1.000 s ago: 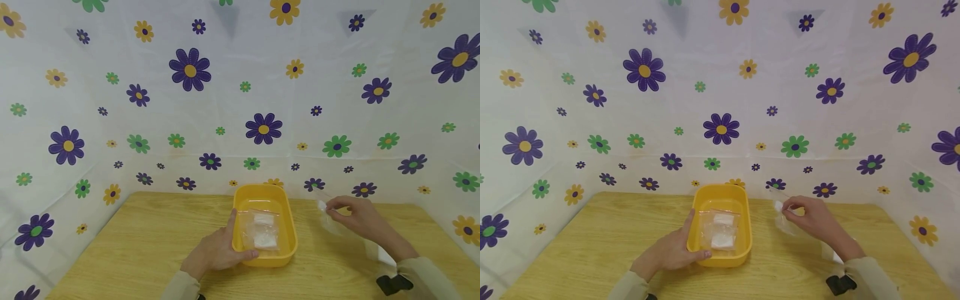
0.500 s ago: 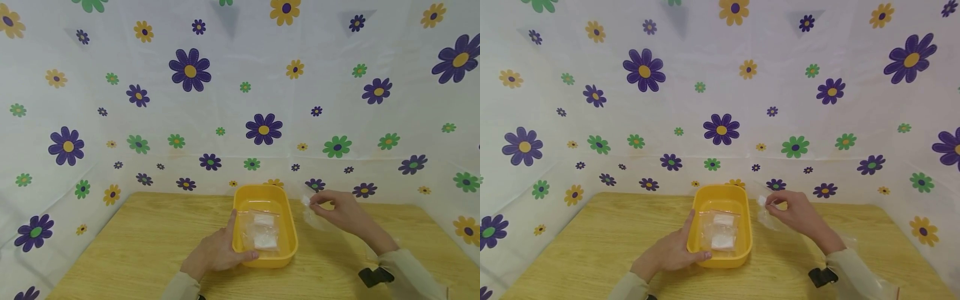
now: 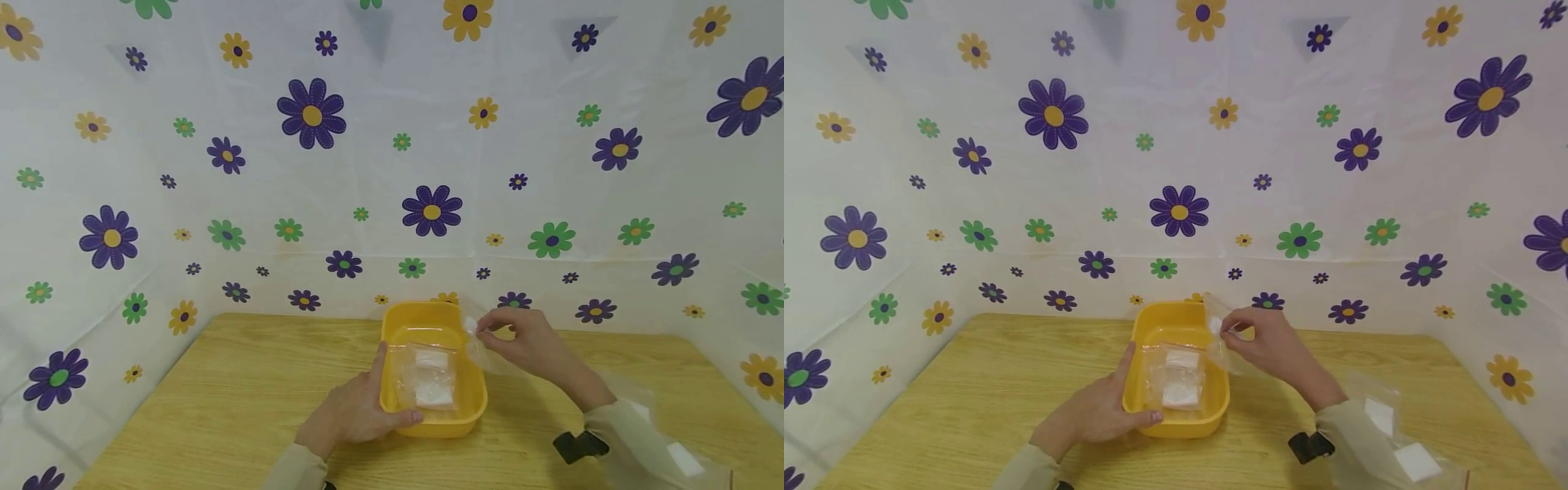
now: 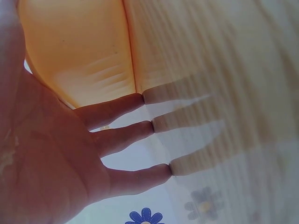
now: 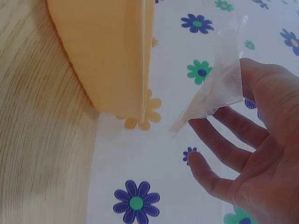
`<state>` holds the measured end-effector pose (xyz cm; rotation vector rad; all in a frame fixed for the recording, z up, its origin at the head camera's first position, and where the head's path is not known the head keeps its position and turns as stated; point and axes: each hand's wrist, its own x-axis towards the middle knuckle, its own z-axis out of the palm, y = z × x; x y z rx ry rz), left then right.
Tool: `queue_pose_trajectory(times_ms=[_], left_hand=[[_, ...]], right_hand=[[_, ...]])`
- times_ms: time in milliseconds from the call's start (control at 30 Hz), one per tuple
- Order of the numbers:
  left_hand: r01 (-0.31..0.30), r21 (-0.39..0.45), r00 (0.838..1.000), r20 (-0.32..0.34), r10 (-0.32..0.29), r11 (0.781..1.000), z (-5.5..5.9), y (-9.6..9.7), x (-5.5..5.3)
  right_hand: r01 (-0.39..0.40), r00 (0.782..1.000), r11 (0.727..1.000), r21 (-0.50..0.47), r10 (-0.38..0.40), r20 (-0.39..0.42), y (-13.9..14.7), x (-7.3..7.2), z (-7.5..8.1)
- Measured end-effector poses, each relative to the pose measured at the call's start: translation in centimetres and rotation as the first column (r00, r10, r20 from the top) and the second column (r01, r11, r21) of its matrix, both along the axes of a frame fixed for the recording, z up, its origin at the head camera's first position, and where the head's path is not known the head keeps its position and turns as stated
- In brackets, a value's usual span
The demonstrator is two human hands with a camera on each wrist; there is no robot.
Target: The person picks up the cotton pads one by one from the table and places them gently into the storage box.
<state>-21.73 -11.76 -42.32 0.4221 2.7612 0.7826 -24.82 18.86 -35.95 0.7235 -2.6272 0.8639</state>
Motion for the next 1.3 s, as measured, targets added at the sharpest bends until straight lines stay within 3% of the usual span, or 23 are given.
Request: queue_pose_trajectory(times_ms=[600,1300], left_hand=[[0.004,-0.018,1.0,-0.003,-0.004,1.0,0.4,-0.1,0.1],[-0.001,-0.027,1.0,0.005,0.001,1.0,0.3,0.0,0.1]], right_hand=[[-0.084,0.997,0.995,-0.045,0.083,-0.002,-4.5,-0.9,-0.7],[0.051,0.99,0.993,0.103,-0.064,0.128,-5.4,-1.9,-2.8]])
